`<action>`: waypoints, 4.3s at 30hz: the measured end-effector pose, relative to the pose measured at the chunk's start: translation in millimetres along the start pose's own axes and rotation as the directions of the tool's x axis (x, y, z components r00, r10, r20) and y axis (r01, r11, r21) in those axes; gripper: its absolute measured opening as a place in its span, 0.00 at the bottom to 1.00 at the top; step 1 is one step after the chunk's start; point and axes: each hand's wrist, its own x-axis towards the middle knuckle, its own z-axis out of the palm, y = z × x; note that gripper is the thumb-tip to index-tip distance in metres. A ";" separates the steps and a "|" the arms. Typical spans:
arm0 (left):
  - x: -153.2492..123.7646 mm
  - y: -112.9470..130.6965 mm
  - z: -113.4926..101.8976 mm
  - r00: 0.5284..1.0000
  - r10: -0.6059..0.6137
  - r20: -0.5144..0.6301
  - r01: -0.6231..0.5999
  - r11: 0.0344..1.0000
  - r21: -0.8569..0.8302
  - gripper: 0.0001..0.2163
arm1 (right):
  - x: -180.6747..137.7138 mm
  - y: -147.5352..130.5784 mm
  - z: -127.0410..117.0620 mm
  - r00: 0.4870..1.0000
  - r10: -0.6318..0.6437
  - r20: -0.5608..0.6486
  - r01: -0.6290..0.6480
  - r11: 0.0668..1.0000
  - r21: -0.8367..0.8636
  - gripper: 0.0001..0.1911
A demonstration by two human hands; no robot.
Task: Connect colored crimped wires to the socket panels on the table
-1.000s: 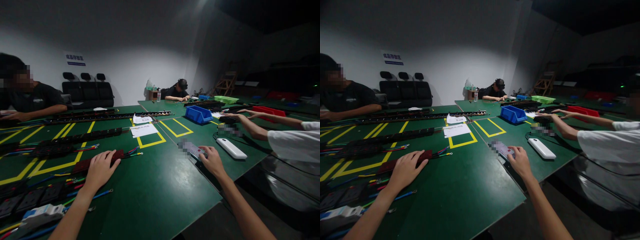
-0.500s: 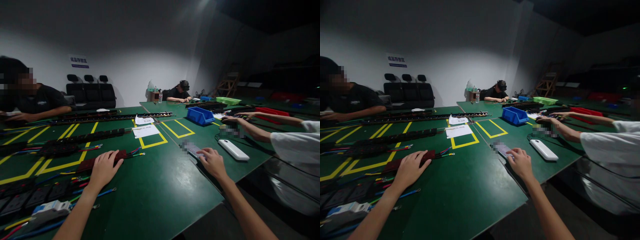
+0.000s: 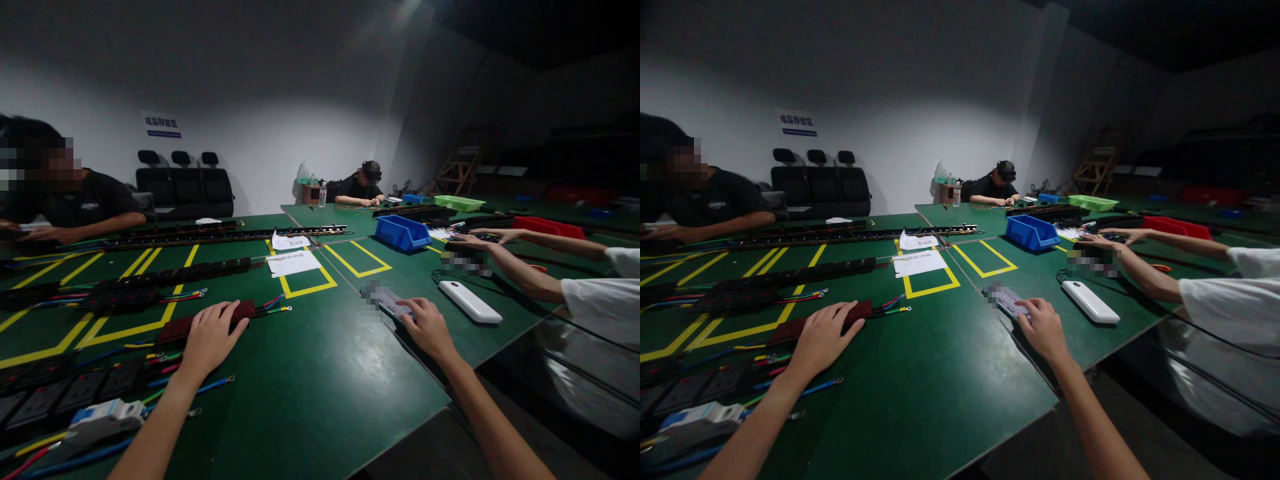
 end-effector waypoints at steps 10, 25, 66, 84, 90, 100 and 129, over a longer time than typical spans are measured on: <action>0.8 0.0 0.2 1.000 0.000 0.000 0.000 1.000 0.000 0.28 | 0.3 -9.0 -4.1 0.993 0.120 0.002 -0.119 0.987 -0.107 0.20; 0.3 0.0 -0.5 1.000 0.010 -0.009 -0.010 1.000 0.002 0.28 | -1.4 -2.7 -2.1 0.997 -0.070 -0.035 0.072 0.995 0.064 0.15; -5.8 8.6 0.4 0.995 0.093 -0.037 -0.093 0.996 0.016 0.25 | 62.1 -255.3 70.6 0.955 -0.240 0.173 0.126 0.859 0.497 0.09; -4.9 9.7 0.9 0.994 0.100 -0.054 -0.097 0.994 0.045 0.24 | 62.8 -253.4 73.9 0.946 -0.208 0.250 0.109 0.927 0.358 0.18; -4.5 10.1 0.1 0.993 0.105 -0.048 -0.103 0.994 0.046 0.24 | 62.8 -252.6 80.5 0.946 -0.276 0.169 0.162 0.856 0.490 0.19; -5.1 9.6 0.7 0.993 0.103 -0.053 -0.101 0.994 0.049 0.24 | 66.7 -250.9 91.9 0.943 -0.318 0.096 0.179 0.729 0.661 0.07; -7.0 9.2 1.8 0.995 0.093 -0.047 -0.092 0.996 0.016 0.24 | 59.7 -261.5 64.4 0.960 -0.175 0.217 0.019 0.818 0.575 0.15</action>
